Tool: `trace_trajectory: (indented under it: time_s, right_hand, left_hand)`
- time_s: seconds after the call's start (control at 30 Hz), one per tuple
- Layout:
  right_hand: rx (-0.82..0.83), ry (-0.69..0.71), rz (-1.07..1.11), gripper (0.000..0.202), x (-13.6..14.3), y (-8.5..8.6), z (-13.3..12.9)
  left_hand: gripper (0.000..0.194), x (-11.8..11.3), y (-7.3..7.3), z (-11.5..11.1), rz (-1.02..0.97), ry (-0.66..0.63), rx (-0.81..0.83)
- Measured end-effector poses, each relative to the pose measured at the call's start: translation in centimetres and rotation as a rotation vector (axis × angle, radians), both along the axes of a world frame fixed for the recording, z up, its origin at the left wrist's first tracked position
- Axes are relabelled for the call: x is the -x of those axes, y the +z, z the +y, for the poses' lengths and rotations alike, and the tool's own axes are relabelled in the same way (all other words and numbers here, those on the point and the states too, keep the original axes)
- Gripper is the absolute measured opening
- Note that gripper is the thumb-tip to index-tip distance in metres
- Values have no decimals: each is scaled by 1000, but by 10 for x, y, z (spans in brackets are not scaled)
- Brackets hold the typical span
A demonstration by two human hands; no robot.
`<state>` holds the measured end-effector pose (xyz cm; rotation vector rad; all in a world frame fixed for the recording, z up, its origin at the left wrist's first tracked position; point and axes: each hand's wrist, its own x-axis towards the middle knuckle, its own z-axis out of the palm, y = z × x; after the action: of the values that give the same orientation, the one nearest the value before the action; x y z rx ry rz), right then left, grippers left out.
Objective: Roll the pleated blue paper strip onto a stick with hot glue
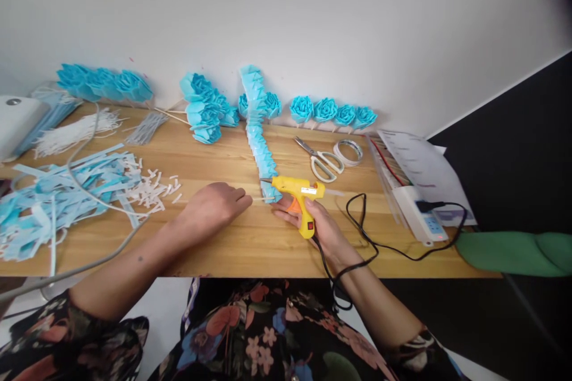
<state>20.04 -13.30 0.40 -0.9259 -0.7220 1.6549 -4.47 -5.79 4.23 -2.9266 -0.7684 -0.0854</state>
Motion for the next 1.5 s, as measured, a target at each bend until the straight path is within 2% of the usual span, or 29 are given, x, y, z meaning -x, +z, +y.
trace_trajectory:
  time_s: [0.17,0.27,0.47,0.57,0.67,0.77,1.0,1.27,1.5]
  right_hand:
    - [42,11,43,45,-1,0,2]
    - [54,-32,30,44,-2,1,2]
    - [-68,-141,-179,34,-18,14,-2]
    - [-139,-82,-402,34,-34,26,-1]
    - [-180,67,-592,37,-48,32,3]
    - [-197,148,-679,38,-54,26,6]
    - [-186,145,-711,41,-52,3,2]
    - [-171,131,-785,40,-52,2,-2]
    - [-204,138,-883,44,-53,2,-3]
  left_hand:
    - [36,8,-17,18,-145,42,60]
    - [34,9,-24,25,-208,62,92]
    - [24,11,-34,31,-305,33,202]
    - [19,11,-33,31,-332,-6,257]
    - [19,9,-29,31,-341,-45,273]
    - [21,9,-27,31,-351,-61,281]
    - [17,11,-29,33,-373,-49,376]
    - [16,11,-24,32,-366,-37,406]
    - [14,11,-25,34,-366,-28,409]
